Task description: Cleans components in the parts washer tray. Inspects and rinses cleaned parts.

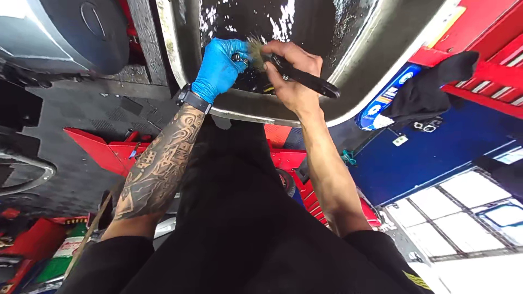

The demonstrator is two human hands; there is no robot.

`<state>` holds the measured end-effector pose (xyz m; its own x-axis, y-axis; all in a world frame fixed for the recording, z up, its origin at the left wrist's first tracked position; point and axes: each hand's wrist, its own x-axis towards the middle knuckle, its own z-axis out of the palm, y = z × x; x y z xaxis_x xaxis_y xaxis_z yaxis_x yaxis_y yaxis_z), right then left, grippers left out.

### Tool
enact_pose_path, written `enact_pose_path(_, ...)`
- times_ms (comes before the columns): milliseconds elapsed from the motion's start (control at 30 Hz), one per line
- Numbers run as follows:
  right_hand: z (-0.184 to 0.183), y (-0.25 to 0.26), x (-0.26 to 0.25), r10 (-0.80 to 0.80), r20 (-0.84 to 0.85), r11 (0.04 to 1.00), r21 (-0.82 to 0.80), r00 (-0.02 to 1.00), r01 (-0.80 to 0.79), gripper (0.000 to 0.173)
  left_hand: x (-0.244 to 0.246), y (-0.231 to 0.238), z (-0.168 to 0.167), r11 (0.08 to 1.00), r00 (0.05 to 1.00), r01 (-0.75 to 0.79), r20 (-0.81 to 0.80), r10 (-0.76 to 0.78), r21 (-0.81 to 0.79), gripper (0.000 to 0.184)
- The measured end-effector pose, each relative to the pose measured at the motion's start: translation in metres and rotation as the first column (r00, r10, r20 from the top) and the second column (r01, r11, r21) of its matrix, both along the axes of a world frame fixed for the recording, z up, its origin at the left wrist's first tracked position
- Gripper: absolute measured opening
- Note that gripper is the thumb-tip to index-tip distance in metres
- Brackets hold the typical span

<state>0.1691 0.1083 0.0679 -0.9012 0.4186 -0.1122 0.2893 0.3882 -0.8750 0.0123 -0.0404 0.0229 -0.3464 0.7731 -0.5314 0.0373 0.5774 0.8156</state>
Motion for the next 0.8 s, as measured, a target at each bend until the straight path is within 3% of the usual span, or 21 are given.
enact_pose_path(100, -0.015, -0.005, 0.001, 0.054, -0.011, 0.995, -0.082, 0.998, -0.055, 0.023, -0.002, 0.001, -0.001, 1.0, 1.0, -0.001, 0.029, 0.001, -0.001, 0.031)
enact_pose_path(167, -0.02, 0.006, 0.012, 0.132, 0.137, 0.991, -0.023, 0.982, -0.13, 0.024, -0.004, -0.003, -0.002, 0.999, 0.995, -0.009, 0.097, 0.012, -0.037, 0.037)
enact_pose_path(233, -0.014, 0.014, 0.013, 0.144, 0.178, 0.987, 0.052, 0.973, -0.155, 0.026, -0.01, -0.005, -0.001, 0.999, 0.995, 0.002, 0.103, 0.004, -0.054, 0.036)
enact_pose_path(367, -0.003, 0.002, -0.005, 0.108, -0.038, 0.994, -0.028, 0.993, -0.109, 0.024, -0.007, 0.001, 0.002, 0.999, 0.999, 0.029, 0.041, -0.027, -0.04, 0.028)
enact_pose_path(533, -0.015, 0.019, 0.005, 0.188, 0.206, 0.981, 0.003, 0.96, -0.193, 0.025, -0.018, 0.002, 0.003, 0.999, 0.99, 0.01, 0.141, -0.004, -0.047, 0.034)
enact_pose_path(667, -0.005, 0.006, -0.004, 0.083, 0.0, 0.994, -0.072, 0.997, -0.083, 0.024, -0.013, 0.004, 0.0, 1.0, 0.993, 0.004, 0.122, -0.004, 0.0, 0.031)
enact_pose_path(800, -0.018, 0.017, 0.013, 0.193, 0.229, 0.981, -0.025, 0.954, -0.192, 0.024, -0.021, 0.005, 0.003, 0.998, 0.984, -0.036, 0.176, 0.025, 0.055, 0.034)
